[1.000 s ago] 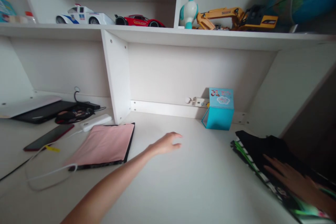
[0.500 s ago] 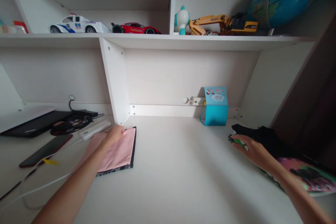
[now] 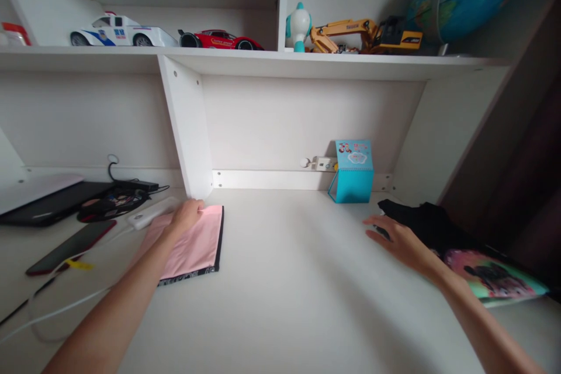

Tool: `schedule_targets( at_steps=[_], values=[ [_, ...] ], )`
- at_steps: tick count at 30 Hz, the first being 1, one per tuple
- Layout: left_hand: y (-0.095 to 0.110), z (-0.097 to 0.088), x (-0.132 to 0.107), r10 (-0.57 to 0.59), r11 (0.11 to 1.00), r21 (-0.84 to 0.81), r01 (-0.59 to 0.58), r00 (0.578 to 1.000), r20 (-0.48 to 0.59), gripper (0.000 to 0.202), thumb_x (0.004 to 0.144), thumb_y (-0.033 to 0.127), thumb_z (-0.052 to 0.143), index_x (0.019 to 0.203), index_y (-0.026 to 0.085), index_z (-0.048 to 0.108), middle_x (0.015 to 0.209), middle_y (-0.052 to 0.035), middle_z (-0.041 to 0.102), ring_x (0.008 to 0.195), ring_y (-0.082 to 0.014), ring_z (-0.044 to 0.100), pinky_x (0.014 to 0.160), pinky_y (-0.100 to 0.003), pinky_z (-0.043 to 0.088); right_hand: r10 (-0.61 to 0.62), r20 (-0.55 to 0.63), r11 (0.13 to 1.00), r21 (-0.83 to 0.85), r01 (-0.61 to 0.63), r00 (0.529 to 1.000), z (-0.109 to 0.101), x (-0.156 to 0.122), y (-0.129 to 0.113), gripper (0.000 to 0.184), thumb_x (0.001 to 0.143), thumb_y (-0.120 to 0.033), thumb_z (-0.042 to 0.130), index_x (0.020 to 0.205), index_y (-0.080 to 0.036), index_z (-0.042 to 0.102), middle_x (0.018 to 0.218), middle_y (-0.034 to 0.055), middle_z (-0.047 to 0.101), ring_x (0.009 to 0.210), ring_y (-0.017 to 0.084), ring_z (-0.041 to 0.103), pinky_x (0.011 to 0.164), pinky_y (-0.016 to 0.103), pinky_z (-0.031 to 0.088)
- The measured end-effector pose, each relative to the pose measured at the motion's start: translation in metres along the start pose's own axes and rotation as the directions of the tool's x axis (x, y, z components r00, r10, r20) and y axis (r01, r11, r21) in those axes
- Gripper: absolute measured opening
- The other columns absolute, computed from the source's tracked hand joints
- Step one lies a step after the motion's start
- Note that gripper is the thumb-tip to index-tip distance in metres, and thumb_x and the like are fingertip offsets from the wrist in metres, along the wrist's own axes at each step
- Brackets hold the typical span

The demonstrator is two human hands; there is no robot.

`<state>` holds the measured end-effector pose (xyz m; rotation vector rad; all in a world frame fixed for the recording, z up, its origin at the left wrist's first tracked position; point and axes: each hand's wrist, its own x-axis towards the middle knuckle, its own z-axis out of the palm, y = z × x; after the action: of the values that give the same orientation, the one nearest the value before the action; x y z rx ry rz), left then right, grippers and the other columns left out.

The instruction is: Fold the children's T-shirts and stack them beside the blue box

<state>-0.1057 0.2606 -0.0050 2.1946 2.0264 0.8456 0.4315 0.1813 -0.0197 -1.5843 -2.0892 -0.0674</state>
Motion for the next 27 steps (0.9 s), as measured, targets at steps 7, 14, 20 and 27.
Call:
schedule_targets(
  at_steps=[7,14,20,27],
  values=[
    [0.166,-0.042,-0.035,0.573,0.818,0.062,-0.571,0.819,-0.016,0.023,0.087,0.017,0.035,0.094,0.022,0.056,0.095,-0.0018,0.054,0.080,-0.0146,0.054,0.073,-0.023,0.037,-0.177,-0.072,0.953,0.238,0.189,0.982,-0.026,0.014,-0.100,0.062,0.081,-0.045,0.049,0.134,-0.024,0.027,0.132,0.0090,0.043,0.113,0.021,0.048,0.091,0.034,0.042],
    [0.271,-0.028,-0.075,0.836,0.547,0.085,-0.833,0.538,-0.109,0.019,0.089,0.020,0.036,0.088,0.020,0.055,0.076,-0.0002,0.063,0.069,-0.0128,0.056,0.076,-0.028,0.036,-0.264,0.025,0.915,0.323,0.242,0.964,-0.057,0.015,-0.165,0.017,0.084,-0.030,0.043,0.089,-0.019,0.056,0.074,-0.0005,0.063,0.066,0.013,0.058,0.059,0.021,0.045],
    [0.261,-0.030,-0.060,0.814,0.580,0.089,-0.809,0.581,-0.025,0.017,0.086,0.029,0.043,0.078,0.019,0.053,0.053,0.0065,0.051,0.050,-0.0082,0.043,0.077,-0.029,0.030,-0.249,-0.083,0.967,0.039,0.253,0.965,-0.093,0.009,-0.133,0.028,0.085,-0.029,0.037,0.100,-0.026,0.061,0.091,0.0001,0.066,0.074,0.015,0.061,0.065,0.023,0.046],
    [0.251,-0.075,-0.048,0.679,0.733,0.010,-0.680,0.731,-0.060,0.032,0.081,0.037,0.047,0.056,0.017,0.047,0.048,0.0065,0.037,0.052,-0.0082,0.037,0.072,-0.025,0.033,-0.136,-0.648,0.991,-0.097,0.095,0.749,-0.171,-0.008,-0.138,0.031,0.085,-0.030,0.043,0.110,-0.026,0.060,0.096,0.0018,0.067,0.077,0.014,0.061,0.066,0.022,0.045]
  ],
)
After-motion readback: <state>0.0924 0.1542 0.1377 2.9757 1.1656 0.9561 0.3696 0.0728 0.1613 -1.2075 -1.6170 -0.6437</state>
